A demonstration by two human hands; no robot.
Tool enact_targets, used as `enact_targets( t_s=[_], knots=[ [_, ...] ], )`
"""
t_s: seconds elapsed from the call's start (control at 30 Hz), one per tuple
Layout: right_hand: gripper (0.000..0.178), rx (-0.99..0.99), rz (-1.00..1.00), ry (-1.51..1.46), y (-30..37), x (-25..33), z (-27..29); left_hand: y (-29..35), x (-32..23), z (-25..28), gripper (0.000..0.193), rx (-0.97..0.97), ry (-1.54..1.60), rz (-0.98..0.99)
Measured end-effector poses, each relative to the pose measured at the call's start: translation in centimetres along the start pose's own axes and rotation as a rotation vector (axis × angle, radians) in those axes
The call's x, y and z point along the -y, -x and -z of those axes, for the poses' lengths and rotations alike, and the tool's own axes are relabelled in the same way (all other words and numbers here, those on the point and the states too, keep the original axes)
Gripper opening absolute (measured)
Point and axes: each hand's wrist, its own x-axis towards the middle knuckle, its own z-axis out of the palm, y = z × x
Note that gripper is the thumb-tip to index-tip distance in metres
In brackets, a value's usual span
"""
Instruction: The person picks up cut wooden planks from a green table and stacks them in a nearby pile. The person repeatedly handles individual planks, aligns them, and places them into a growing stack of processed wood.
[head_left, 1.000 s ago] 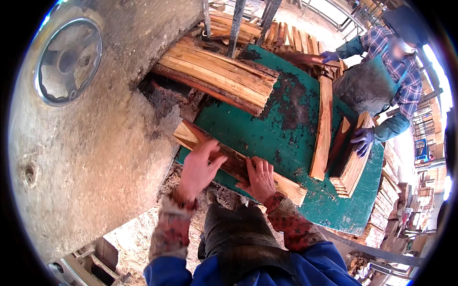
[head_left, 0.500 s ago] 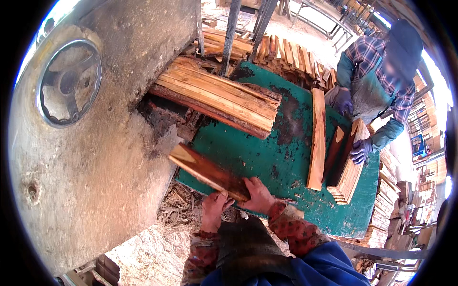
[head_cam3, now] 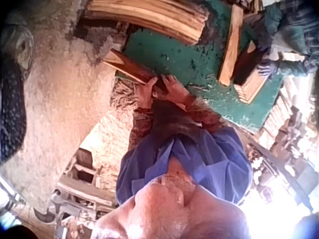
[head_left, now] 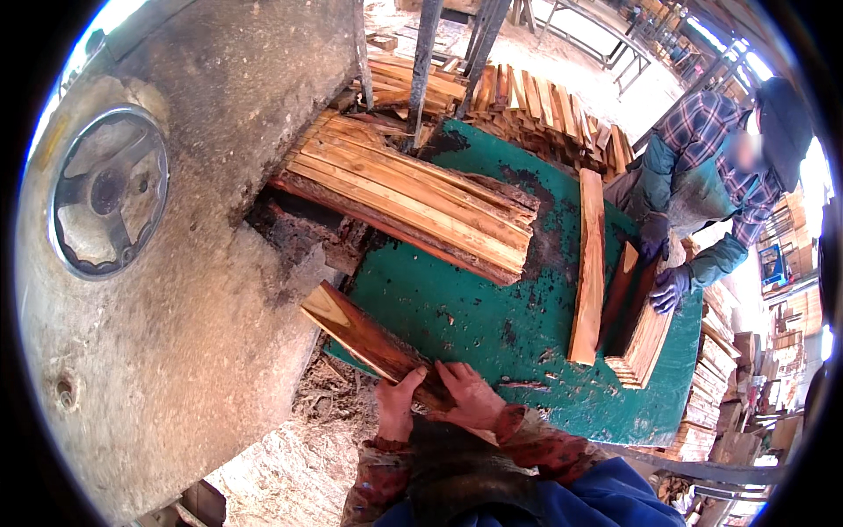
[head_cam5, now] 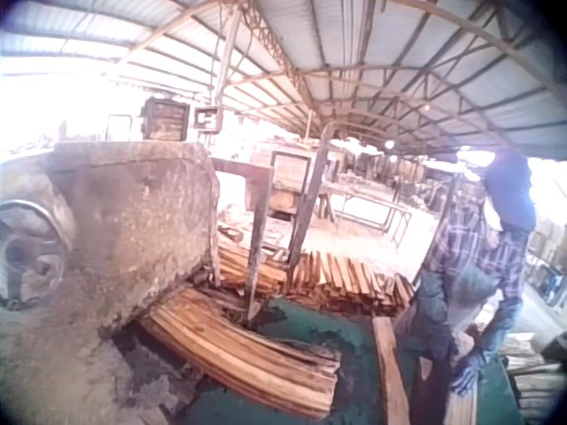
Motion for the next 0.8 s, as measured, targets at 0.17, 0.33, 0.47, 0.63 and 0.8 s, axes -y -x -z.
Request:
enact_targets(
  t_s=[0.17,0.33,0.47,0.63,0.8],
  knots=[
    [0.060,-0.315,-0.215,-0.035,-0.1,-5.2,4.6,-0.4,-0.1,0.4,0.035,-0.074,-0.013,0.011],
    [0.076,-0.747,-0.506,-0.418,-1.9,-13.1,5.5,-0.9,-0.7,0.3,0.033,-0.063,0.017,-0.030],
    [0.082,-0.756,-0.533,-0.631,-3.4,-13.0,4.7,-1.1,-1.1,0.8,0.029,-0.054,-0.058,0.030],
    [0.082,-0.815,-0.558,-0.559,-1.8,-13.0,4.0,-0.8,-1.5,1.3,0.026,-0.014,-0.083,-0.016],
    [0.032,-0.675,-0.468,0.164,-0.1,-13.3,5.0,-1.2,-1.4,1.5,0.028,-0.012,-0.195,-0.085]
  ],
)
